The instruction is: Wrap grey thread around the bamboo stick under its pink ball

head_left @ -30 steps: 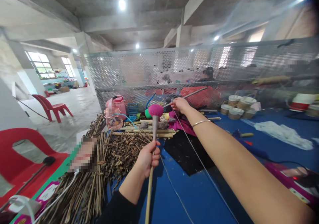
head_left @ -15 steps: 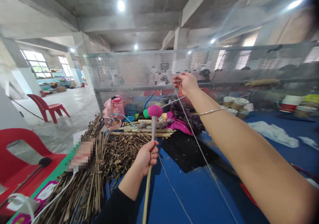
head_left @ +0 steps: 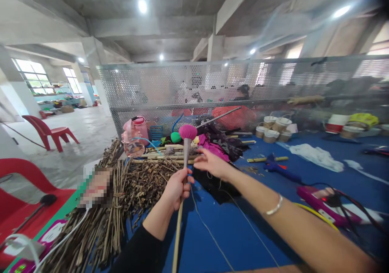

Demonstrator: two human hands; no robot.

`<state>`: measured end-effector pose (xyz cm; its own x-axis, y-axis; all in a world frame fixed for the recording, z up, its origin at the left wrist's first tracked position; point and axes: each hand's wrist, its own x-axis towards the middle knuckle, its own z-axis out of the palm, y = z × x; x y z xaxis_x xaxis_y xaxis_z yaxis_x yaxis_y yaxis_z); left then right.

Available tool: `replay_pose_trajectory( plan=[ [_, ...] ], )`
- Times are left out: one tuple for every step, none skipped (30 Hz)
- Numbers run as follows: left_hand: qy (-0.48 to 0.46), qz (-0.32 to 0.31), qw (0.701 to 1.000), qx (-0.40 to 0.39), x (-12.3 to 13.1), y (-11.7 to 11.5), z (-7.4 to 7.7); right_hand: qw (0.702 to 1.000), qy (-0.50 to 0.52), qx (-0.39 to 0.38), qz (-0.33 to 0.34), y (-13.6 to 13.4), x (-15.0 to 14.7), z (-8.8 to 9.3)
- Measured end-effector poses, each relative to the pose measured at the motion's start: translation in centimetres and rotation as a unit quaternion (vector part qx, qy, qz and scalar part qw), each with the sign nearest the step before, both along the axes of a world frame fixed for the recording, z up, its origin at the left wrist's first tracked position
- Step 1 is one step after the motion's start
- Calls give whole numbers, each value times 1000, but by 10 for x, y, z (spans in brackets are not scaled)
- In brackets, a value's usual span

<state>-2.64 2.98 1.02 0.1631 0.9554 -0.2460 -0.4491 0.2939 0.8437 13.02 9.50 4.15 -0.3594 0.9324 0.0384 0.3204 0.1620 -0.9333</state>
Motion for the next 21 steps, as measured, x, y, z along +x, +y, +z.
replay_pose_trajectory(
  plan=[
    [12, -1, 1000, 10, 3, -2, 0, 993, 76, -73, 45, -17, -7, -12],
    [24, -2, 1000, 20, 6, -3, -1, 976, 132, -139, 100, -32, -12, -23],
    [36, -4, 999, 30, 8, -5, -2, 955, 171, -191, 146, -44, -16, -30],
    [49, -4, 998, 41, 10, -7, -2, 937, 192, -229, 180, -53, -19, -36],
    [65, -2, 997, 52, 12, -8, -3, 929, 196, -249, 191, -59, -19, -40],
    [84, 3, 995, 61, 13, -9, -3, 933, 187, -251, 179, -62, -19, -43],
    [103, 9, 992, 67, 14, -10, -3, 945, 169, -238, 148, -62, -17, -45],
    [120, 16, 990, 69, 14, -10, -3, 960, 149, -211, 110, -61, -14, -47],
    [129, 21, 989, 68, 14, -11, -2, 973, 130, -177, 72, -59, -10, -48],
    [128, 24, 990, 61, 14, -11, -2, 983, 116, -138, 41, -56, -7, -48],
    [118, 24, 991, 51, 14, -11, -1, 989, 107, -100, 21, -54, -4, -49],
    [101, 23, 994, 42, 14, -12, 0, 993, 101, -65, 10, -52, -1, -49],
    [81, 22, 996, 33, 15, -12, 1, 995, 97, -33, 3, -51, 1, -48],
    [62, 21, 997, 26, 16, -12, 1, 995, 96, -7, -3, -51, 3, -47],
    [45, 23, 998, 21, 17, -12, 2, 995, 97, 14, -10, -51, 5, -46],
    [31, 27, 999, 19, 18, -12, 3, 994, 102, 28, -16, -51, 6, -45],
    [19, 34, 999, 19, 20, -13, 3, 993, 108, 37, -22, -51, 7, -43],
    [12, 45, 999, 20, 21, -13, 2, 992, 116, 40, -27, -51, 7, -42],
    [10, 58, 998, 26, 23, -12, 2, 991, 124, 41, -31, -51, 8, -41],
    [12, 70, 997, 35, 24, -12, 0, 990, 132, 42, -35, -51, 9, -40],
    [15, 78, 996, 45, 25, -12, -1, 989, 140, 41, -39, -51, 9, -40]
  ],
)
